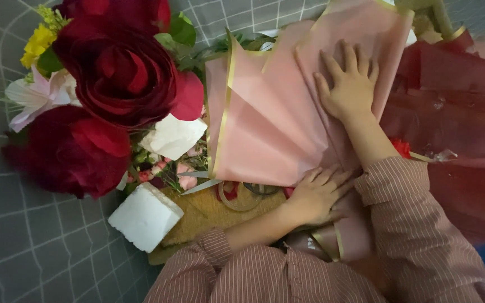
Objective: Smoothing and folding pink wrapping paper to prepare for a flower bouquet.
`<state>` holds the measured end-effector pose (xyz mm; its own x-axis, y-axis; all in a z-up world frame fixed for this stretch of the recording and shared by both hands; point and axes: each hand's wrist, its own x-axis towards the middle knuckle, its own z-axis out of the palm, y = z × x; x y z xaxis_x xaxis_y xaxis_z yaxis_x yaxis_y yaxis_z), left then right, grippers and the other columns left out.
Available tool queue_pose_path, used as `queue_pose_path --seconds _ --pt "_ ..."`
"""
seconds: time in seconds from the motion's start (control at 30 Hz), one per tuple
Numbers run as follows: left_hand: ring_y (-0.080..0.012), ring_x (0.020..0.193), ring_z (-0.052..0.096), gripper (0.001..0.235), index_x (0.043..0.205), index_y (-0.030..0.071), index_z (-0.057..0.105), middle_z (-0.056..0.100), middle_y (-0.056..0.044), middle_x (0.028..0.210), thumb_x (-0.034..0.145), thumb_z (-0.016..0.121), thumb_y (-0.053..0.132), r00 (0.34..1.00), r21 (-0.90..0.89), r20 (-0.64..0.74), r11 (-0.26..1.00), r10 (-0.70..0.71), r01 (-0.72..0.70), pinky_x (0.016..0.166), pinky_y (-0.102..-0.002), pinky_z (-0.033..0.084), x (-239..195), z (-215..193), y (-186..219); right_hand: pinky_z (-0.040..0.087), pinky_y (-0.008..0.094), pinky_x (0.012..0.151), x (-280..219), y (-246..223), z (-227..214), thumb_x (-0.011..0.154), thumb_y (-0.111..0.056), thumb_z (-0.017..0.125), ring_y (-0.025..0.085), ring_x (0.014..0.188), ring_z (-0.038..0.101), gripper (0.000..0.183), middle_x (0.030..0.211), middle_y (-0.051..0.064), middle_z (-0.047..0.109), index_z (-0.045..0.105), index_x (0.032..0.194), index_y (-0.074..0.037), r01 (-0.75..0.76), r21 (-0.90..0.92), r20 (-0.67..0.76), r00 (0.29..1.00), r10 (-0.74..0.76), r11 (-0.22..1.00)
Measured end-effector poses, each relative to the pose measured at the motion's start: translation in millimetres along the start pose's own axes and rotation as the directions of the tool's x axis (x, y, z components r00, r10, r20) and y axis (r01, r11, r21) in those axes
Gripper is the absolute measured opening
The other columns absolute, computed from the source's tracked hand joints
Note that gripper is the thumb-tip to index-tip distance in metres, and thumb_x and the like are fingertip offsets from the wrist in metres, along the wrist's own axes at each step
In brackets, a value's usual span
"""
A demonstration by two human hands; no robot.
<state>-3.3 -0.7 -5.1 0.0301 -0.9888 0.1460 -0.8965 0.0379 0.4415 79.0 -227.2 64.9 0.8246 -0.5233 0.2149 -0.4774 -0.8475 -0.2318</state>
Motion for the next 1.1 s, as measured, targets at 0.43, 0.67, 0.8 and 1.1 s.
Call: queue_pose_path --seconds 0.43,0.67,0.8,1.1 --pt "-0.0317 0.151 0.042 0.081 0.145 0.016 0.059 0.048 -0.006 0.161 0.083 0.055 0.069 0.999 0.034 -0.044 0.999 0.031 -0.029 0.122 -0.052 0.032 1 3 -1 0.012 0.071 0.115 -1 -1 6 0.103 -0.049 0.047 0.046 0.150 0.021 0.057 0.166 0.017 0.031 0.057 0.152 -0.021 0.001 -0.008 0.016 1.000 -0.001 1.000" --pt "-0.0344 0.146 0.047 0.067 0.119 0.010 0.074 0.055 -0.014 0.154 0.084 0.056 0.064 0.985 -0.030 -0.156 0.997 0.071 -0.077 0.120 -0.052 0.035 -1 -1 -4 0.011 0.070 0.116 -1 -2 11 0.100 -0.049 0.044 0.044 0.151 0.014 0.061 0.167 0.016 0.027 0.055 0.154 -0.021 -0.032 -0.003 0.048 0.998 0.033 0.999" --pt "-0.0341 0.145 0.049 0.071 0.131 0.013 0.068 0.050 -0.011 0.160 0.087 0.052 0.066 0.984 0.028 -0.151 0.996 0.093 -0.090 0.117 -0.051 0.038 -2 2 -5 0.012 0.070 0.115 -4 1 16 0.102 -0.049 0.047 0.045 0.150 0.017 0.059 0.166 0.018 0.030 0.058 0.152 -0.020 -0.007 -0.006 -0.004 1.000 0.007 1.000" --pt "-0.0337 0.146 0.046 0.073 0.129 0.016 0.067 0.057 -0.010 0.150 0.085 0.044 0.071 0.998 0.005 -0.057 0.999 0.036 -0.036 0.123 -0.054 0.030 -1 19 -7 0.017 0.071 0.114 -4 10 41 0.104 -0.051 0.051 0.044 0.151 0.021 0.055 0.165 0.018 0.036 0.062 0.149 -0.022 0.034 -0.070 -0.094 0.995 -0.041 0.997"
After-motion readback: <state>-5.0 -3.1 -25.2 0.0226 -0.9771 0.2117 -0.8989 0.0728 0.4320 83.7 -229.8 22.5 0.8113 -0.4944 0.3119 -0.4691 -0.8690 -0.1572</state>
